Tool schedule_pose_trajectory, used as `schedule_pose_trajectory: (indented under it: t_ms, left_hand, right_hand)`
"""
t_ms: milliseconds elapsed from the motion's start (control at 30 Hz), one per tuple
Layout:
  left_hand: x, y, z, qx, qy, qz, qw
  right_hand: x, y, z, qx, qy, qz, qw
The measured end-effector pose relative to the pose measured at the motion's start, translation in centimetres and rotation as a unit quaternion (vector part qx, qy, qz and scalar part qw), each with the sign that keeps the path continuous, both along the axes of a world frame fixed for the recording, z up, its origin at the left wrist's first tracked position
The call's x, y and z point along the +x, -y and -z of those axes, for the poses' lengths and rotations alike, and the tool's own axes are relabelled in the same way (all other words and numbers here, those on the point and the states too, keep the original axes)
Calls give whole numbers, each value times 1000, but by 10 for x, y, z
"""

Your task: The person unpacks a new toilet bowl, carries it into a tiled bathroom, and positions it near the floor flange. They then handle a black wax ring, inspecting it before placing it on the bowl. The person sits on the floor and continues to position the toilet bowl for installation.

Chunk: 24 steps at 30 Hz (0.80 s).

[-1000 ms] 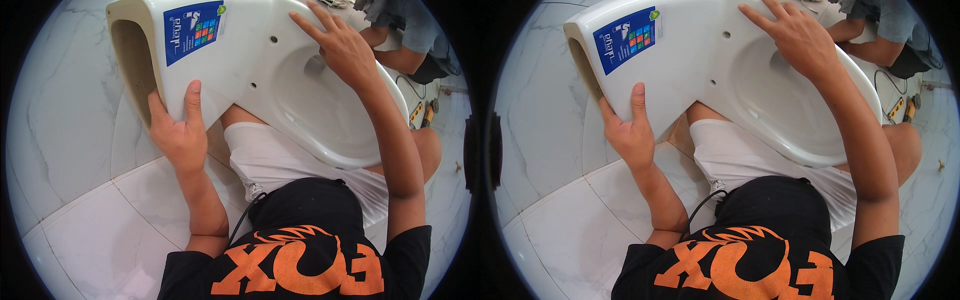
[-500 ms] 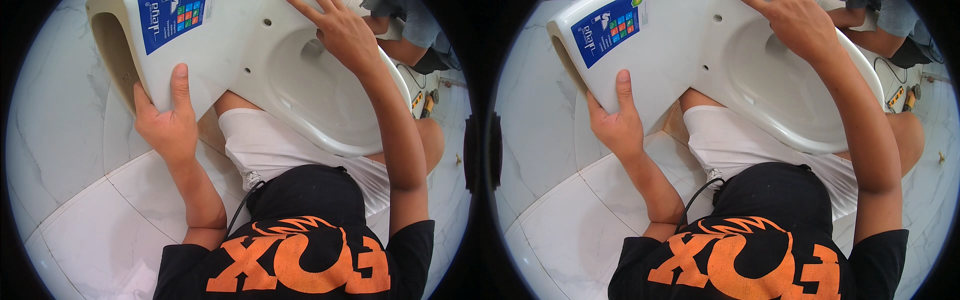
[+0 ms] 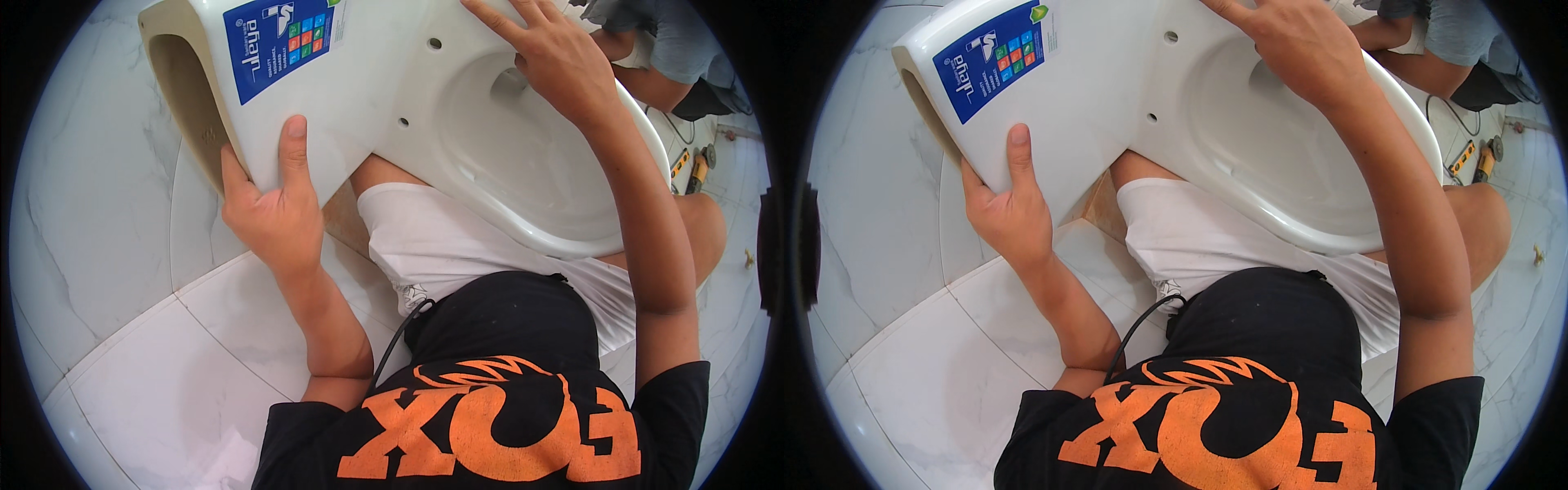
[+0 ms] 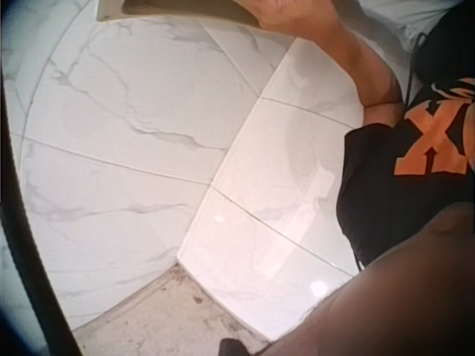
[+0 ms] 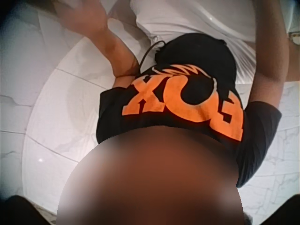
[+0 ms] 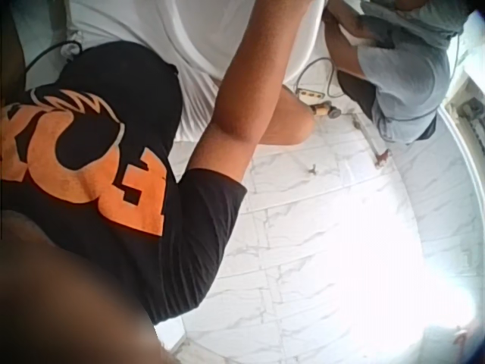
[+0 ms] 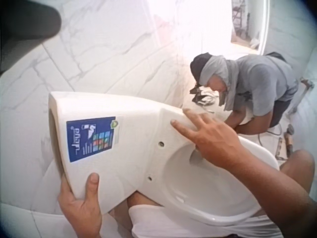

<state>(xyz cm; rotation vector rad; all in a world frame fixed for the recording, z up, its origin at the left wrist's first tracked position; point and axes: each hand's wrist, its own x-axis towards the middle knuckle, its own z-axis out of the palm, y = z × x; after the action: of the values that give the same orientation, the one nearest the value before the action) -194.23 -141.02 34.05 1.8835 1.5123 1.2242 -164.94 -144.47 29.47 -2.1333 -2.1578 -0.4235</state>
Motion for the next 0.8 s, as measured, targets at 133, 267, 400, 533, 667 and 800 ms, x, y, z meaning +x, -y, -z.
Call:
schedule_pose_trajectory:
  t_ms: [133,267,400,533,667,800]
  left_hand:
    - [0,0,-3,-9,-14,-10,1000]
    - [1,0,-5,-21,-6,-16,1000]
    - [1,-1,-6,-37,-8,-27,999]
    - [-1,0,-7,-63,-31,-40,997]
    - [-1,0,-6,-54,-12,-31,998]
    - [-1,0,-5,-54,-8,-30,998]
  right_hand:
    - [3,-2,3,5,-11,-2,1000]
    - [4,0,5,4,-10,-5,1000]
    - [4,1,5,5,6,-11,1000]
    - [4,-2,5,-10,-10,-3,1000]
    - [8,-2,7,-33,-22,0,999]
    - [7,-2,17,60,23,-23,998]
